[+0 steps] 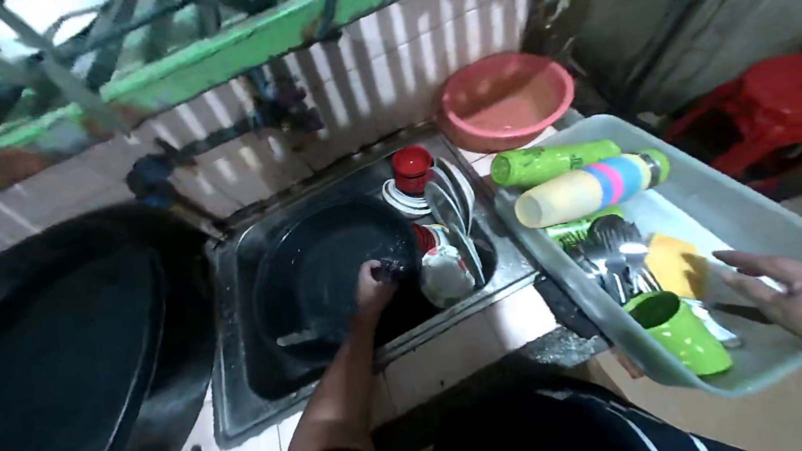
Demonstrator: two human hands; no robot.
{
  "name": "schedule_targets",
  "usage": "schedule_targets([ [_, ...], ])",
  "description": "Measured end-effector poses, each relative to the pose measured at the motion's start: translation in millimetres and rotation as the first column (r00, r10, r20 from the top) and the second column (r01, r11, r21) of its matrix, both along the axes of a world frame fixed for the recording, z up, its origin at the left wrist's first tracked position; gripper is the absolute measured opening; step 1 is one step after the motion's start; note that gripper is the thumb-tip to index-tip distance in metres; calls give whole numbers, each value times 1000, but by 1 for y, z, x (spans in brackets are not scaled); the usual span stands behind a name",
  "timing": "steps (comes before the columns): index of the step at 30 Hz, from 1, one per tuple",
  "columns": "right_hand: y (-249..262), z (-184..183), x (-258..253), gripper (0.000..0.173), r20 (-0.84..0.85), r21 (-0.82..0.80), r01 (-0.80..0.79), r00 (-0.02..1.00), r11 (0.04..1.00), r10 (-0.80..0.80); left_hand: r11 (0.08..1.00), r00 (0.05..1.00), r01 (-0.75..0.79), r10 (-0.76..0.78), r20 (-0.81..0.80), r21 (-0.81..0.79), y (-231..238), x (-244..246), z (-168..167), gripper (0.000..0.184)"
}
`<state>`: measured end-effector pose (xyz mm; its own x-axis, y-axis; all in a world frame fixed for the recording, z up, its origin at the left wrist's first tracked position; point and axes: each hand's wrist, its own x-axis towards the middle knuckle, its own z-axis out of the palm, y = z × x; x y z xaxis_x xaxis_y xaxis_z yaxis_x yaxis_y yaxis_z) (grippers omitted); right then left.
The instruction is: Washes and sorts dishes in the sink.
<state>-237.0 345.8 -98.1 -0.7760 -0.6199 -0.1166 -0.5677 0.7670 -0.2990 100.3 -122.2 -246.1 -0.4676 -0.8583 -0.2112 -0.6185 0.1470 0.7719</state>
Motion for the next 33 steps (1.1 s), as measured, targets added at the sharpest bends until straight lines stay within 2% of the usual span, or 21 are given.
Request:
schedule_targets([
  [2, -7, 7, 7, 33, -23, 1, 13, 1000, 1000, -13, 998, 987, -59, 58, -149, -1, 7, -2, 24, 82],
  [4, -14, 18, 16, 32, -35, -4, 30, 999, 1000, -30, 999, 979, -44, 40, -202, -18, 22, -9, 63, 83],
  [6, -15, 22, 18, 31, -49, -9, 29, 998, 1000, -30, 999, 978, 33, -39, -206, -32, 41, -20, 110, 79],
  [9, -17, 23, 18, 31, -43, -11, 21, 999, 1000, -21, 951, 926, 300, -309, -218, -73, 63, -41, 173, 69],
  [11, -18, 27, 19, 30, -41, -20, 22, 999, 1000, -23, 867, 827, 493, -492, -272, -69, 75, -65, 202, 67],
  [13, -17, 28, 19, 30, -35, -24, 25, 999, 999, -26, 748, 710, 663, -614, -345, 32, 90, -91, 222, 65],
  [16, -15, 26, 19, 30, -44, -41, -2, 999, 999, 0, 548, 595, 801, -686, -419, 240, 113, -132, 232, 67],
  [18, -14, 25, 19, 30, -61, -49, -15, 998, 999, 12, 440, 557, 827, -726, -404, 350, 126, -159, 230, 61],
  [22, -11, 21, 17, 28, -86, -117, -42, 996, 992, 32, 400, 583, 768, -761, -287, 499, 149, -195, 231, 47],
  [24, -10, 21, 17, 28, -79, -136, -44, 996, 990, 33, 383, 591, 751, -753, -289, 537, 154, -203, 230, 47],
  [26, -11, 24, 18, 27, -63, -124, -28, 998, 992, 21, 336, 590, 757, -720, -366, 560, 149, -203, 229, 53],
  [29, -12, 24, 18, 27, -71, -103, -26, 997, 994, 19, 257, 545, 818, -633, -550, 515, 126, -178, 229, 72],
  [30, -12, 23, 16, 27, -74, -102, -29, 997, 994, 22, 260, 521, 844, -599, -608, 468, 113, -162, 228, 79],
  [31, -12, 22, 16, 27, -73, -102, -29, 997, 994, 22, 305, 526, 849, -557, -643, 432, 98, -141, 226, 80],
  [33, -13, 25, 16, 27, -59, -91, -20, 998, 996, 15, 496, 631, 763, -436, -641, 414, 59, -94, 210, 83],
])
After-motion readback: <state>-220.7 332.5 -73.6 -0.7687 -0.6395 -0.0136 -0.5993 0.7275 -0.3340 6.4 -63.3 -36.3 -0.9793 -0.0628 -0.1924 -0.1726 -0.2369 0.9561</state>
